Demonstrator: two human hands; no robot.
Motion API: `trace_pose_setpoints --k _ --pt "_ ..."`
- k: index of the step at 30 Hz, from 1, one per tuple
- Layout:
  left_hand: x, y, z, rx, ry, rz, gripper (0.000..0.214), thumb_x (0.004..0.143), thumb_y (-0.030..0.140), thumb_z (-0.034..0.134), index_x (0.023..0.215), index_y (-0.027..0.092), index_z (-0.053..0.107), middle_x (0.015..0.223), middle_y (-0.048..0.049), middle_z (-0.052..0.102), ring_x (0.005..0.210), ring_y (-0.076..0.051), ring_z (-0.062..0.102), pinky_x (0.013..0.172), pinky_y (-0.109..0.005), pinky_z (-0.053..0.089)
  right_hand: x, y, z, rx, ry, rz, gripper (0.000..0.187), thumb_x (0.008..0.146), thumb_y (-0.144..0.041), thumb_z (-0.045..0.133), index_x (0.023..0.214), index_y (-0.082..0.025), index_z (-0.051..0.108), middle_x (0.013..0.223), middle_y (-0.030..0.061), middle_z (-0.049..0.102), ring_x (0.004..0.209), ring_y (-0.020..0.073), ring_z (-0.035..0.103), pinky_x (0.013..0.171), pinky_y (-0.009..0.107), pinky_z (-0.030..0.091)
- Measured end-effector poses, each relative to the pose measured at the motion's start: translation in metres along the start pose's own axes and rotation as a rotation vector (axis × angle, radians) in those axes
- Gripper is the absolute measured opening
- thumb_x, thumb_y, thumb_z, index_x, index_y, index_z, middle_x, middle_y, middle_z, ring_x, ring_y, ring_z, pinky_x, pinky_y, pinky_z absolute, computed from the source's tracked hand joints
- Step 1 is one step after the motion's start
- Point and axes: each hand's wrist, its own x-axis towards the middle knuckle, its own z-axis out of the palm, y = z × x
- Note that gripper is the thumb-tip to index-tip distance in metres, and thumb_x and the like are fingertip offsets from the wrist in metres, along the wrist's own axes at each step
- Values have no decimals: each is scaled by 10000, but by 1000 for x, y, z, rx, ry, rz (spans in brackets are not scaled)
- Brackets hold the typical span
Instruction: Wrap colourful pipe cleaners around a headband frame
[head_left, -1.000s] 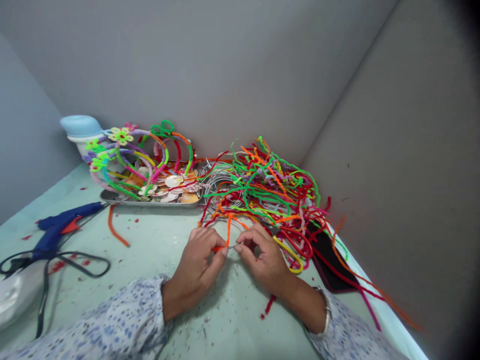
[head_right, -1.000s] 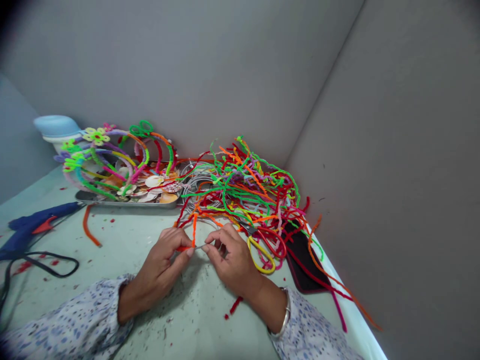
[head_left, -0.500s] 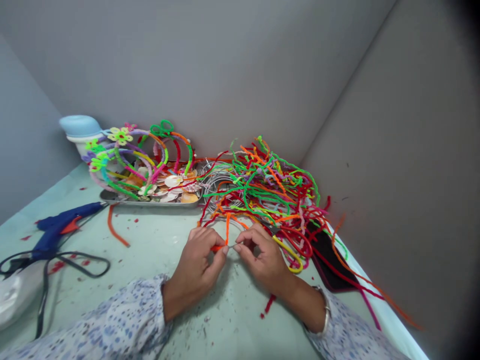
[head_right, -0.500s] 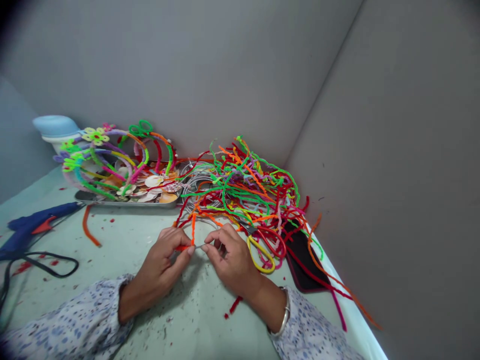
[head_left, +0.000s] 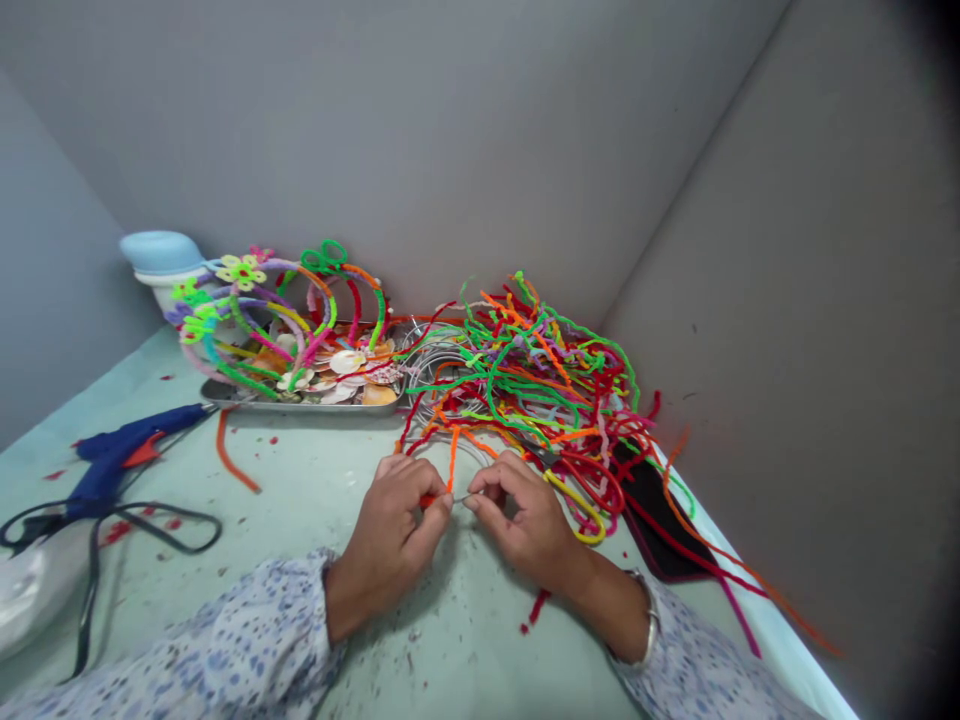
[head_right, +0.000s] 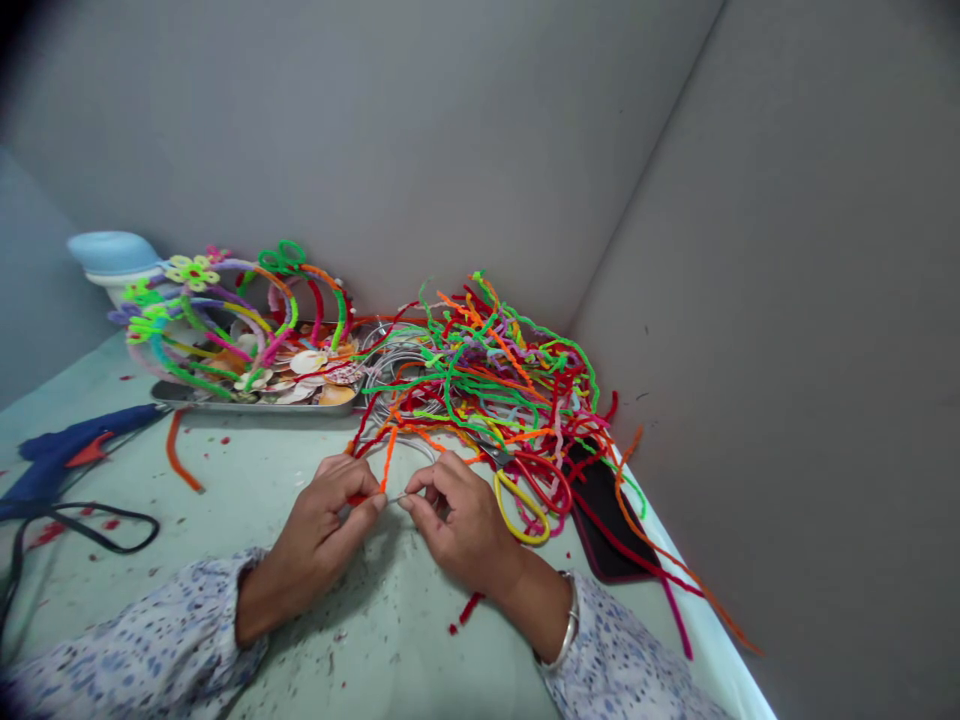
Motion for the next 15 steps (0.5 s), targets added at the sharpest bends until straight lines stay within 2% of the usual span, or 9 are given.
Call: trace_pose_setpoints --k 4,7,11,15 --pt "-1 1 1 38 4 26 160 899 200 446 747 176 492 714 -7 517 734 -174 470 757 -352 358 1 1 0 7 30 30 22 865 -207 580 880 -193 586 782 2 501 695 136 519 640 256 431" --pt "-2 0 2 60 54 50 36 876 192 495 860 170 519 810 -34 549 808 -193 486 776 -358 376 1 1 0 14 48 54 37 873 -219 574 894 -192 588 788 4 503 701 138 522 644 258 432" --pt "-2 0 4 59 126 59 84 843 156 538 921 170 510 880 -48 554 864 -202 495 783 -350 395 1 1 1 23 59 76 49 880 -235 569 900 -193 586 796 5 500 711 140 528 655 262 436" --pt "-2 0 3 48 126 118 112 841 112 539 924 188 538 876 -34 573 870 -197 512 810 -361 388 0 3 2 31 59 93 53 883 -241 560 899 -197 586 800 5 500 714 141 530 662 265 438"
